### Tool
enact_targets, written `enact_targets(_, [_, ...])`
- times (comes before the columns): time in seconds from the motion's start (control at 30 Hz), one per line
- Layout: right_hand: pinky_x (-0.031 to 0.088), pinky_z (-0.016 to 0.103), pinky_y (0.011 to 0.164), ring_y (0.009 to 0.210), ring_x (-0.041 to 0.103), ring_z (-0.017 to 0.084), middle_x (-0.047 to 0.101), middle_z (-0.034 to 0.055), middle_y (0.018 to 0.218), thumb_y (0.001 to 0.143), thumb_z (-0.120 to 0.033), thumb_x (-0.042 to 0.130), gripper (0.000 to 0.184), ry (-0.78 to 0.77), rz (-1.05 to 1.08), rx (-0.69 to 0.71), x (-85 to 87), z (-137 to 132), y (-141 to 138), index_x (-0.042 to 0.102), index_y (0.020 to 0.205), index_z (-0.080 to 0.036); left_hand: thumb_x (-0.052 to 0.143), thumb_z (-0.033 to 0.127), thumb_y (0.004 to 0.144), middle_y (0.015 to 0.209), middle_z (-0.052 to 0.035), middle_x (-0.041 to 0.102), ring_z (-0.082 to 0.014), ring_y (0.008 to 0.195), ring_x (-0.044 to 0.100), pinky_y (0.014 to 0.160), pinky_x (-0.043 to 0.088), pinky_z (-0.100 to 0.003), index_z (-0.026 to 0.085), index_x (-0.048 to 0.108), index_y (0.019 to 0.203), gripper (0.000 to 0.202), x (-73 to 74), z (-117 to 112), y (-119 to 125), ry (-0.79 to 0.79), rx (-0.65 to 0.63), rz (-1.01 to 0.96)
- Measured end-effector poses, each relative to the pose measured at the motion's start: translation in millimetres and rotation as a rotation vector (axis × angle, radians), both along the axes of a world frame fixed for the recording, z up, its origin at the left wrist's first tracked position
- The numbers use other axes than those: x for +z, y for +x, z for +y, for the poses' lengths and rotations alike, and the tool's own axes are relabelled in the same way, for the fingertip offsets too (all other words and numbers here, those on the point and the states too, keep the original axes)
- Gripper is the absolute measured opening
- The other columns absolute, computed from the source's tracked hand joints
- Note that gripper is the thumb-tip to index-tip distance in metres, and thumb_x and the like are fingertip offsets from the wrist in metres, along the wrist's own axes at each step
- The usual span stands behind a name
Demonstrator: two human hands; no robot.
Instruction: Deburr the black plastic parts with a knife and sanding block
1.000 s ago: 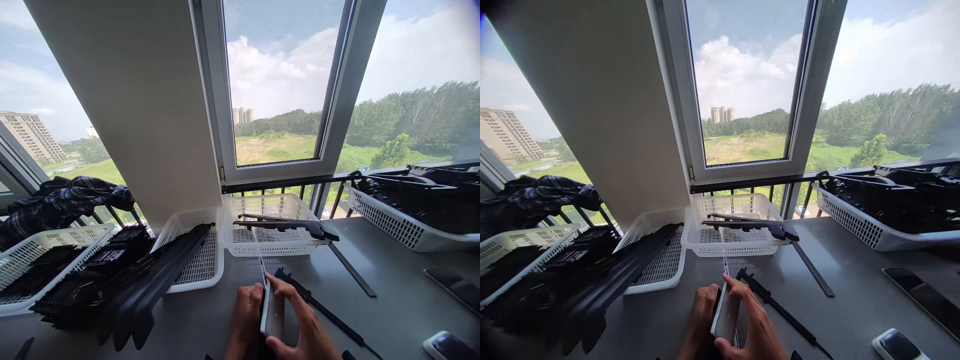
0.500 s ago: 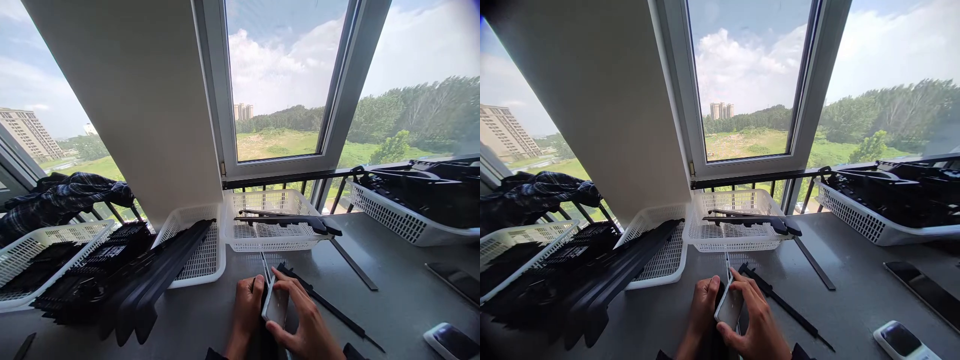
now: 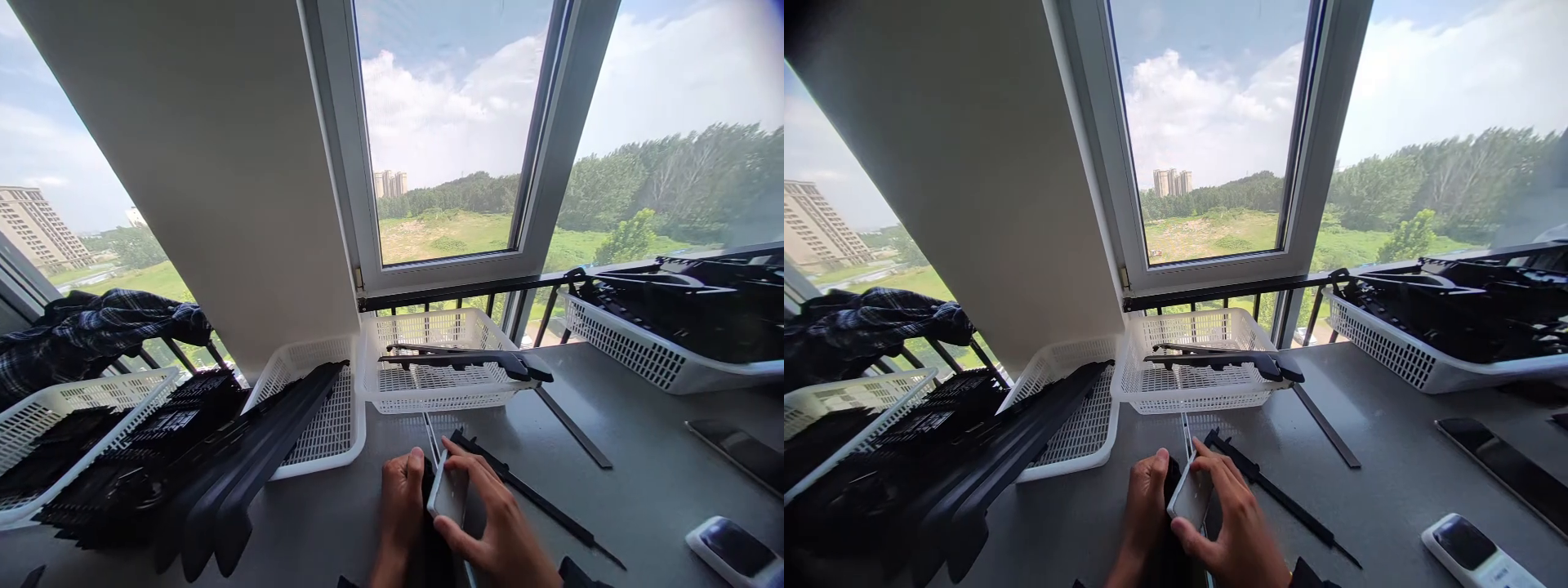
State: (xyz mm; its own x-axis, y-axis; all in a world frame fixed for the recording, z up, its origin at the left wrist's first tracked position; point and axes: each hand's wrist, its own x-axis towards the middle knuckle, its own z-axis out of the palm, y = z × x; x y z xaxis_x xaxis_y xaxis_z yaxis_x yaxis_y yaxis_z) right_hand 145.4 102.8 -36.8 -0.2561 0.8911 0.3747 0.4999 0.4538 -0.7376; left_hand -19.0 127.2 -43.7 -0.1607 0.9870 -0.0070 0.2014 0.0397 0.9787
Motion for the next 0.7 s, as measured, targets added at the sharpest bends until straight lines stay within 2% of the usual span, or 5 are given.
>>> enact_targets(0.17, [0.058,0.052,0.110,0.138,0.065,0.036,0.065,0.0180,0.153,0.084,-0.031,0.075,0.041,0.080,0.025,0.049,8.2,-3,1,0.069,0.123,-0.021,0.032,0.076,0.096,0.077,-0.0081,0.064,-0.0274,0.084,0.057,0.085,0.048,-0.039,0.026,0.051,0.066,0.061,-4.9,-3,-2,-0.039,0.122,0.055])
enact_targets(0.27, [0.056,0.053,0.112,0.139,0.063,0.037,0.066,0.0158,0.152,0.080,-0.030,0.076,0.044,0.135,0.028,0.136,10.9,-4,0,0.070,0.123,-0.022,0.030,0.075,0.096,0.073,-0.0093,0.064,-0.0289,0.083,0.058,0.088,0.048,-0.042,0.028,0.050,0.064,0.061,-4.3,-1,-3,-0.044,0.087,0.088])
enact_targets(0.47, [0.057,0.054,0.109,0.137,0.065,0.036,0.067,0.0160,0.151,0.084,-0.030,0.075,0.040,0.090,0.042,0.055,12.3,-4,-1,0.071,0.123,-0.022,0.032,0.076,0.097,0.068,-0.0059,0.058,-0.0268,0.077,0.056,0.083,0.048,-0.041,0.029,0.042,0.061,0.060,-3.2,0,-2,-0.044,0.062,0.081])
enact_targets(0.6, [0.056,0.054,0.110,0.136,0.064,0.037,0.069,0.0146,0.149,0.080,-0.030,0.076,0.041,0.108,0.046,0.131,13.2,-5,-1,0.072,0.121,-0.023,0.038,0.056,0.101,0.093,-0.0126,0.071,-0.0305,0.100,0.064,0.096,0.051,-0.042,0.025,0.061,0.078,0.045,-6.6,-1,-4,-0.137,0.192,0.010])
enact_targets(0.7, [0.057,0.052,0.109,0.135,0.065,0.036,0.069,0.0139,0.149,0.082,-0.031,0.076,0.040,0.084,0.076,0.101,11.4,-4,-1,0.072,0.121,-0.023,0.037,0.047,0.104,0.103,-0.0141,0.072,-0.0301,0.108,0.064,0.102,0.050,-0.042,0.023,0.066,0.087,0.041,-6.8,-1,-5,-0.164,0.218,-0.003])
